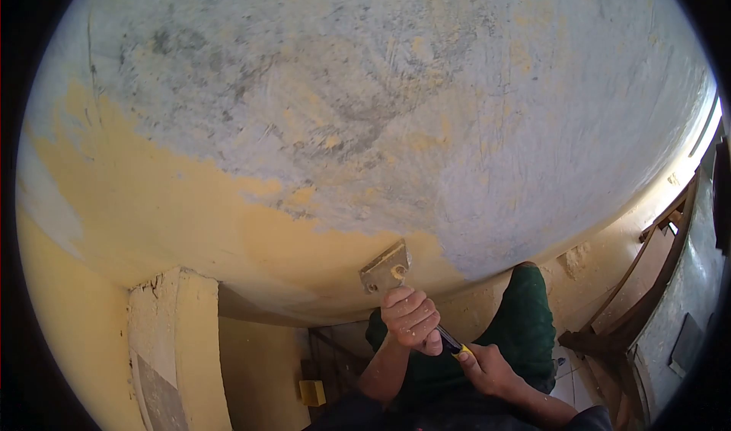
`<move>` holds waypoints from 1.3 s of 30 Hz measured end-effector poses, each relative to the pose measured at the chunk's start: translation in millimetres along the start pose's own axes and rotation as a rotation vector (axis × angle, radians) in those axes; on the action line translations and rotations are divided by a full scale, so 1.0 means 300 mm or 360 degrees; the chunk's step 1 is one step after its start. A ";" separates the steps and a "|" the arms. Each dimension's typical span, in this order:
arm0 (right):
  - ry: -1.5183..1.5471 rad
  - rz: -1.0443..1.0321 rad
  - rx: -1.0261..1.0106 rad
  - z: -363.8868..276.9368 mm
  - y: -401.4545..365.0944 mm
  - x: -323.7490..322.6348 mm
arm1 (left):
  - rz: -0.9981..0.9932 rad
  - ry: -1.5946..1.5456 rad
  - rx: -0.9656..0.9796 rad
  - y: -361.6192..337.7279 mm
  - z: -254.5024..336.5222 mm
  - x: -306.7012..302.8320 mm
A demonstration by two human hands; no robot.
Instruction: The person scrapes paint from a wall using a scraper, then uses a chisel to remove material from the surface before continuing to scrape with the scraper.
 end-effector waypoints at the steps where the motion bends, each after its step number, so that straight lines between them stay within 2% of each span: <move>1: 0.0010 0.0008 -0.0006 0.001 0.013 0.003 | -0.0005 -0.0006 0.0011 0.015 -0.017 0.002; 3: 0.0032 0.0013 -0.0118 0.002 0.032 -0.002 | 0.0037 0.0024 0.0116 0.065 -0.021 0.007; 7: 0.0131 -0.0053 -0.0100 -0.080 0.049 -0.043 | -0.0004 0.0109 0.0116 0.113 -0.021 0.001; 9: 0.0126 -0.0142 -0.0102 -0.148 0.059 -0.041 | 0.0236 0.0071 0.0203 0.140 -0.056 -0.031; 10: 0.0127 -0.0144 -0.0102 -0.166 0.074 -0.038 | 0.0234 0.0073 0.0203 0.164 -0.073 -0.039; 12: 0.0098 -0.0149 -0.0322 -0.194 0.108 -0.032 | 0.0455 0.0153 0.0236 0.221 -0.098 -0.062; 15: 0.0004 -0.0264 -0.0224 -0.206 0.109 -0.025 | 0.0288 0.0210 0.0247 0.254 -0.084 -0.090; 19: 0.0136 -0.0177 -0.0297 -0.071 0.010 0.003 | 0.0163 0.0167 0.0207 0.164 0.021 -0.102; 21: 0.0116 -0.0141 -0.0127 0.002 -0.042 -0.003 | -0.0065 0.0090 0.0085 0.094 0.067 -0.073; 24: 0.0101 -0.0061 0.0070 0.082 -0.087 -0.018 | -0.0077 -0.0025 0.0024 0.021 0.091 -0.003; 27: 0.0088 -0.0006 0.0099 0.133 -0.086 -0.031 | -0.0028 -0.0068 0.0020 -0.016 0.080 0.045; 33: -0.0022 -0.0051 0.0153 0.099 -0.004 -0.039 | -0.0087 -0.0015 0.0003 -0.018 0.023 0.057; 39: 0.0033 -0.0099 -0.0070 0.026 0.092 -0.023 | -0.0132 0.0159 0.0182 0.109 -0.028 0.015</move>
Point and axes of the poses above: each hand's wrist, its own y-axis towards the middle knuckle, its own x-axis out of the palm, z = x × y, the point moved 2 cm from there along y, towards the middle knuckle, and after that the axes turned 14 degrees about z, right-handed, at the moved point
